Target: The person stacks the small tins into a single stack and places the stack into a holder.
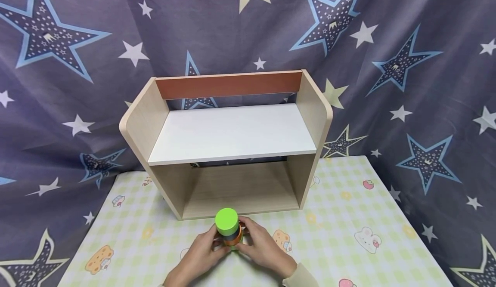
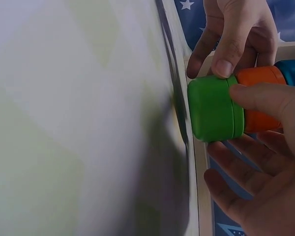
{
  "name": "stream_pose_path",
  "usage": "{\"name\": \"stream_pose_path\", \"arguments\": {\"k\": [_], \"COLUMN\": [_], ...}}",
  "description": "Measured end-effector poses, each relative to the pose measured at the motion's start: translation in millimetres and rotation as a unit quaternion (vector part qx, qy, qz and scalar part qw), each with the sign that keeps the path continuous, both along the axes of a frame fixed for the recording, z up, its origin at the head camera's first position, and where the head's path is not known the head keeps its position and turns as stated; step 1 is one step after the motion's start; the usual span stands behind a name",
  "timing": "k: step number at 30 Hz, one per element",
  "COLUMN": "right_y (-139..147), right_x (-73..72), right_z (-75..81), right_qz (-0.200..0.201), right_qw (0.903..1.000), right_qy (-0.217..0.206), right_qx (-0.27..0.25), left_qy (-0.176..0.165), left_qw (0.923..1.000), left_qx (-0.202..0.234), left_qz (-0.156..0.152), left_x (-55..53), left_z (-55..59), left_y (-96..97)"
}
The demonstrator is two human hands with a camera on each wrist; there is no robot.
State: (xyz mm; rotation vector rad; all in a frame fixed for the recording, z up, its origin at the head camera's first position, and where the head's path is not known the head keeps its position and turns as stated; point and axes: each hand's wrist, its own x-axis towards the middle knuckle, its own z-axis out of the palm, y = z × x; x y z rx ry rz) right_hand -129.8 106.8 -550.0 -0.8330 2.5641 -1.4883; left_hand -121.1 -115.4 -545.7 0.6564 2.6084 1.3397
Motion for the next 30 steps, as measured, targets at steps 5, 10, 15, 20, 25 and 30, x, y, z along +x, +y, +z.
{"name": "stream_pose_path", "arguments": {"k": [5,10,15,20,25,30], "right_y": [6,12,16,19,21,23], "right_x": [1.4,1.3,0.8,0.6,-0.9,-3.4], "right_z": [0.4,-0.4,-0.1,1.2,5.2,7.7], "right_qz": [-0.009,-0.009,-0.012,-0.013,-0.006,-0.004], "right_qw": [0.9999,0.9998,0.9998,0.9998,0.9998,0.9998], "right_qy": [-0.010,-0.015,-0.013,-0.011,-0.015,-0.018], "right_qx": [0.004,0.007,0.008,0.006,-0.006,-0.007], "left_qy": [-0.004,-0.004,-0.005,0.002,0.015,0.024], "left_qw": [1.0000,1.0000,0.9999,0.9999,0.9998,0.9996], "left_qx": [0.001,-0.001,0.005,0.007,0.010,0.005], "left_qz": [-0.006,-0.006,-0.010,-0.013,-0.014,-0.015], "left_x": [-1.5,-3.0,-4.2,-5.8,-8.3,-11.2], "left_z": [0.2,0.1,1.3,1.2,2.4,3.0], "left_y": [6.4,11.4,15.1,17.5,20.1,21.6]}}
